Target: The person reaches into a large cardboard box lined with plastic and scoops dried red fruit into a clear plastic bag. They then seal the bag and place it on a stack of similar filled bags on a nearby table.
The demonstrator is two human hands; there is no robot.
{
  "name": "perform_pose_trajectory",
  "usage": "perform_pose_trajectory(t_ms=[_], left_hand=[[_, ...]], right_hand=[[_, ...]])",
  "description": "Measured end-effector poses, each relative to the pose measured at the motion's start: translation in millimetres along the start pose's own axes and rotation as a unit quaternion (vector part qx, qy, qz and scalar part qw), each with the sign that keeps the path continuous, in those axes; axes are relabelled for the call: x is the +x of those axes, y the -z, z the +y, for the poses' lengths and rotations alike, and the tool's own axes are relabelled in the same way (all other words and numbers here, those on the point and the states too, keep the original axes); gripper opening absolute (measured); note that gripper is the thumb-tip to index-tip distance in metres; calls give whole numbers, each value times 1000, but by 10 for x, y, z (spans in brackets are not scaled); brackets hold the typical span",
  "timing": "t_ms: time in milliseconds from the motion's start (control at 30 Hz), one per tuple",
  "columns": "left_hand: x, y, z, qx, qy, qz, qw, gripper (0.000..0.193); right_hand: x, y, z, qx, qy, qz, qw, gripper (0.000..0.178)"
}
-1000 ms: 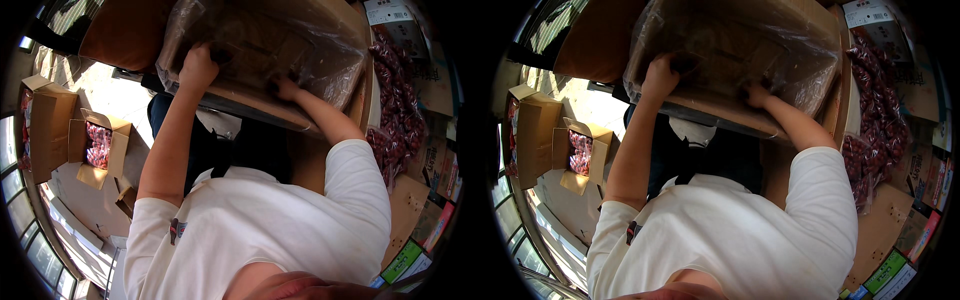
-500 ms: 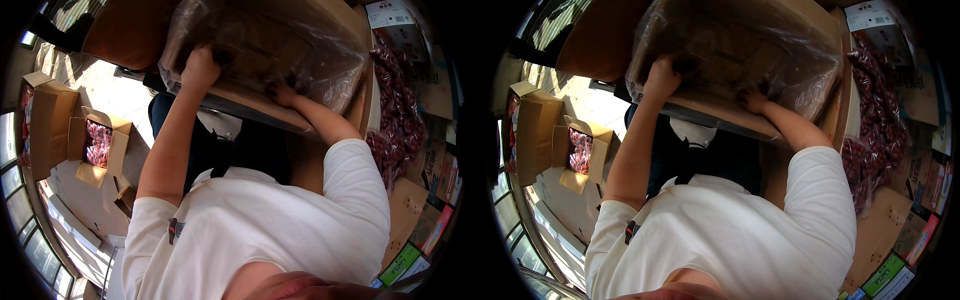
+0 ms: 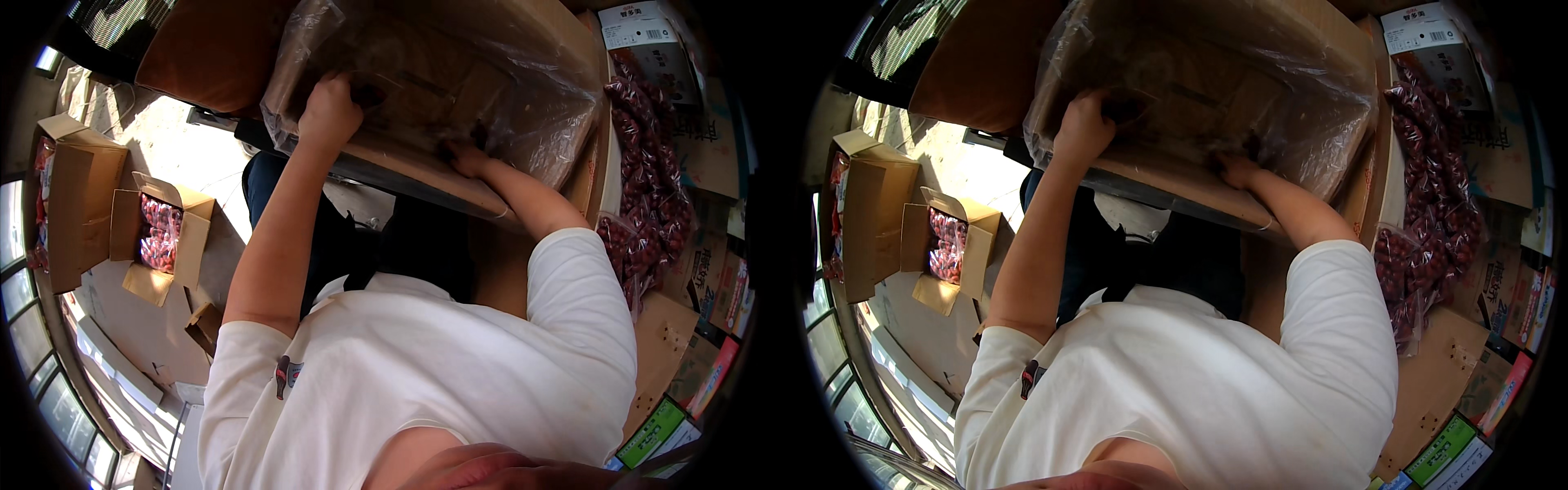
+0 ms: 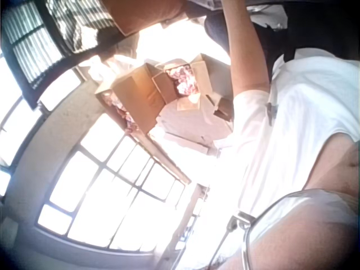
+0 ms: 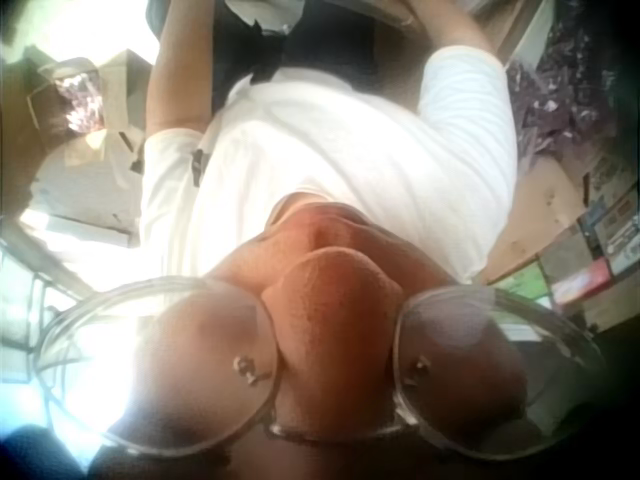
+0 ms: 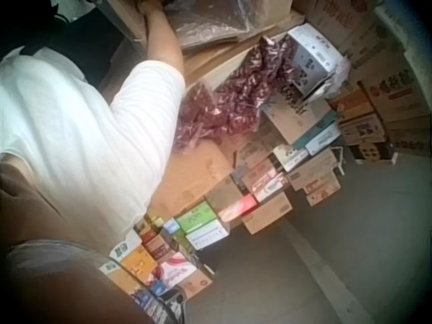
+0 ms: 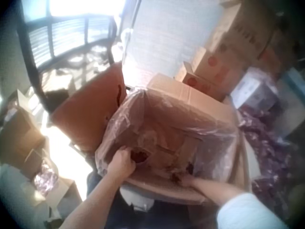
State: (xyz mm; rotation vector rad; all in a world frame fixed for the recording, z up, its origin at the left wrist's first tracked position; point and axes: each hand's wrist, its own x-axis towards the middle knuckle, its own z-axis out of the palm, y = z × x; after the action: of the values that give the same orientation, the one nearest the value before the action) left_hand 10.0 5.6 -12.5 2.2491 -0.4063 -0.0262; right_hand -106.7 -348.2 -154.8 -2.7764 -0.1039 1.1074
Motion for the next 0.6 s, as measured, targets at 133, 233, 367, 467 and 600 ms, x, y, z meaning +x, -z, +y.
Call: perform_pose_trajectory(t_ms=[133, 233, 367, 467, 600], left_hand=[[-6, -1, 0, 3, 8, -2, 1000, 37], [-10, 3, -3, 11, 19, -15, 1000, 35], [-7, 8, 8, 8, 19, -20, 1000, 36], [-17, -21, -32, 2, 10, 3, 1000, 36], [-18, 0, 14, 10, 18, -1, 1000, 37]], right_hand=[[-36, 15, -70, -11, -21, 11, 1000, 43], [-90, 137, -174, -51, -51, -44, 996, 41], [-39, 144, -114, -127, -93, -130, 979, 41], [-107, 265, -182, -195, -108, -173, 959, 41], [-93, 223, -92, -223, -128, -191, 947, 41]])
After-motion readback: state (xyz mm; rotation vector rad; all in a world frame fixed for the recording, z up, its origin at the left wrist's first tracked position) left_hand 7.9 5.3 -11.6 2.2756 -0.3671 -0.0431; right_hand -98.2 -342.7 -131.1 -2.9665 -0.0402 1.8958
